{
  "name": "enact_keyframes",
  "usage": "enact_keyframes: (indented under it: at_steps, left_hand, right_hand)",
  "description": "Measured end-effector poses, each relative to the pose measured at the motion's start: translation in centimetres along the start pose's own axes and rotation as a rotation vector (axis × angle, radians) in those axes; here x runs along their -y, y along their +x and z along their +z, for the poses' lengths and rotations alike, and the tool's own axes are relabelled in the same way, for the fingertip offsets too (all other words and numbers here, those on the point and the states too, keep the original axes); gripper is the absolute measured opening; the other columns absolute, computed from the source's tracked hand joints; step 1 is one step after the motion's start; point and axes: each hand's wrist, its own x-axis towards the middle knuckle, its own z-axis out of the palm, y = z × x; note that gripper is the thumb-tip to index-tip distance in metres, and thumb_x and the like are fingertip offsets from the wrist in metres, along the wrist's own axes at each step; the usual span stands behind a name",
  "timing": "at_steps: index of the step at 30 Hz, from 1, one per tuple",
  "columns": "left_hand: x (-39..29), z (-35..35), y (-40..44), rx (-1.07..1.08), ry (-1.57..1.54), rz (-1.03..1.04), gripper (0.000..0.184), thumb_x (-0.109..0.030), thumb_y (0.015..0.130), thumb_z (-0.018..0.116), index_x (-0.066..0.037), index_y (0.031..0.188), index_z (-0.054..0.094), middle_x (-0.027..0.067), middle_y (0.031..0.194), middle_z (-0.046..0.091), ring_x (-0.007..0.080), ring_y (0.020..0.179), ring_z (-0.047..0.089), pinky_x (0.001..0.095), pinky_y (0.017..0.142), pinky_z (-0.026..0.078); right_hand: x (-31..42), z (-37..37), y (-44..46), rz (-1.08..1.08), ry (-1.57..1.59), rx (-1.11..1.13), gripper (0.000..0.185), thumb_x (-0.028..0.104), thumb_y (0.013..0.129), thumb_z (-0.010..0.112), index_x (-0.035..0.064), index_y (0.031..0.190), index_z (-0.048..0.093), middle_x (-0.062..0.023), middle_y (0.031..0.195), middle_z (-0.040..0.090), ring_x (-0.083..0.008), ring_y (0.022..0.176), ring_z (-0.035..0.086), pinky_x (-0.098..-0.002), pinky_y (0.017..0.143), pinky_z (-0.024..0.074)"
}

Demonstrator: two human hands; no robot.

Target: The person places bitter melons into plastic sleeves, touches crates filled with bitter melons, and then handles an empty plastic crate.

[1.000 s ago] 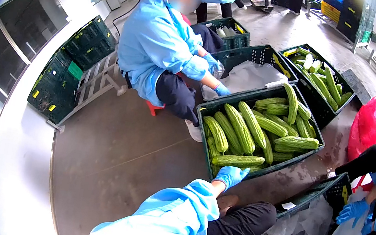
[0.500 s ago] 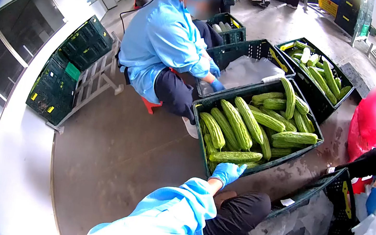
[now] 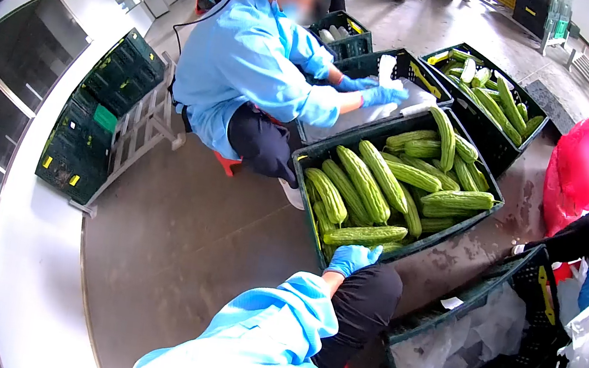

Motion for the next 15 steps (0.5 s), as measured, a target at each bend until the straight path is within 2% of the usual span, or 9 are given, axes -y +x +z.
enact_keyframes:
  at_steps: [5, 9, 10, 15]
  left_hand:
    - [-0.3, -0.7, -0.3, 0.004, -0.029, -0.005, 0.077, -0.064, 0.095, 0.022, -0.008, 0.087, 0.074, 0.0201, 0.09, 0.069, 0.0383, 0.091, 0.067, 0.0483, 0.083, 0.051]
    - [0.1, -0.1, -0.1, -0.024, -0.026, 0.015, 0.077, -0.064, 0.095, 0.022, -0.008, 0.085, 0.074, 0.0195, 0.089, 0.07, 0.0381, 0.089, 0.067, 0.0482, 0.081, 0.051]
    - [0.1, -0.1, -0.1, -0.038, -0.028, 0.027, 0.077, -0.063, 0.095, 0.023, -0.007, 0.084, 0.075, 0.0207, 0.088, 0.069, 0.0386, 0.088, 0.067, 0.0484, 0.081, 0.051]
    - [0.2, 0.1, -0.1, -0.076, -0.033, 0.062, 0.076, -0.061, 0.096, 0.024, -0.006, 0.082, 0.075, 0.0212, 0.086, 0.069, 0.0386, 0.086, 0.068, 0.0484, 0.081, 0.052]
  right_hand:
    - [-0.2, 0.1, 0.3, 0.026, 0.06, 0.029, 0.054, 0.041, 0.098, 0.047, -0.0005, 0.075, 0.074, -0.0149, 0.064, 0.068, -0.024, 0.052, 0.065, -0.0377, 0.054, 0.0491]
    - [0.1, -0.4, 0.0, -0.075, -0.052, -0.019, 0.053, 0.04, 0.098, 0.047, 0.0001, 0.076, 0.074, -0.0143, 0.064, 0.068, -0.0248, 0.052, 0.064, -0.0396, 0.055, 0.0482]
    - [2.4, -1.5, -0.8, -0.031, -0.038, -0.009, 0.053, 0.04, 0.097, 0.047, 0.001, 0.074, 0.074, -0.0134, 0.063, 0.068, -0.0248, 0.052, 0.064, -0.0399, 0.055, 0.0477]
    - [-0.1, -0.1, 0.3, 0.002, -0.039, -0.02, 0.053, 0.041, 0.097, 0.048, 0.0023, 0.073, 0.074, -0.0122, 0.059, 0.067, -0.0237, 0.051, 0.063, -0.0389, 0.054, 0.0479]
